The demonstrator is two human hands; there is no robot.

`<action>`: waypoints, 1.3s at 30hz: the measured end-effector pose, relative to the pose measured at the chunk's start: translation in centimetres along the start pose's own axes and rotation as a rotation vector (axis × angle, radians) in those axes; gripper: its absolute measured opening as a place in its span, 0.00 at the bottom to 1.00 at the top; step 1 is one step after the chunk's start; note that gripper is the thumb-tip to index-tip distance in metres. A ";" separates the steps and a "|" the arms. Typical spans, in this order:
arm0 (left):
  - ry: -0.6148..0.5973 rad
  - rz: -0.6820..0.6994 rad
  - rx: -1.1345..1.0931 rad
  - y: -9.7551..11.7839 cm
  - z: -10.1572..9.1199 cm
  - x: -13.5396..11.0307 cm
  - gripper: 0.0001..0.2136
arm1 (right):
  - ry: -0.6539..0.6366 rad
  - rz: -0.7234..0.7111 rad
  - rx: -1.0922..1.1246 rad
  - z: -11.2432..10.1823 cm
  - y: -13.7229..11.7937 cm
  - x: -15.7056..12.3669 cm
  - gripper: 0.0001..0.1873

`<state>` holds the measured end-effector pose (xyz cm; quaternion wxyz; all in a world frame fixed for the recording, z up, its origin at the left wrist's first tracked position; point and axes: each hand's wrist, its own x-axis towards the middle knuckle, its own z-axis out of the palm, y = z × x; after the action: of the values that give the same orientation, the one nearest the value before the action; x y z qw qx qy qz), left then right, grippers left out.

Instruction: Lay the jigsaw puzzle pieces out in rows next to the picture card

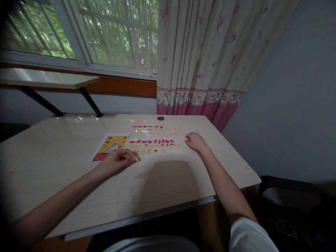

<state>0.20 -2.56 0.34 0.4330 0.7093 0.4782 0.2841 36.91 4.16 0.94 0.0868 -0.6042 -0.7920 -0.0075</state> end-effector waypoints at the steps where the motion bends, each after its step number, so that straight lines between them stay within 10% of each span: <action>1: 0.005 0.030 0.066 0.1 0.1 -0.2 0.11 | 0.029 -0.011 0.018 -0.1 -0.5 -0.1 0.16; 13: 0.069 0.109 0.724 1.0 -0.6 -1.2 0.12 | 0.119 -0.287 0.233 -0.6 -6.2 -0.9 0.12; 20: -0.139 0.386 0.736 0.7 -2.1 -1.2 0.14 | 0.100 -0.322 0.227 -0.2 -6.2 -0.9 0.12; 32: -0.102 0.277 0.798 0.2 -1.3 -1.3 0.14 | 0.108 -0.381 0.239 -0.1 -6.9 -1.1 0.12; 39: -0.112 0.258 0.792 0.9 -3.4 -1.6 0.14 | 0.003 -0.590 0.273 -0.1 -11.8 -3.0 0.16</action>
<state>-2.82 -3.04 2.75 0.1133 0.8893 0.4336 0.0912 26.40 -1.93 1.69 0.1621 -0.3314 -0.9266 0.0732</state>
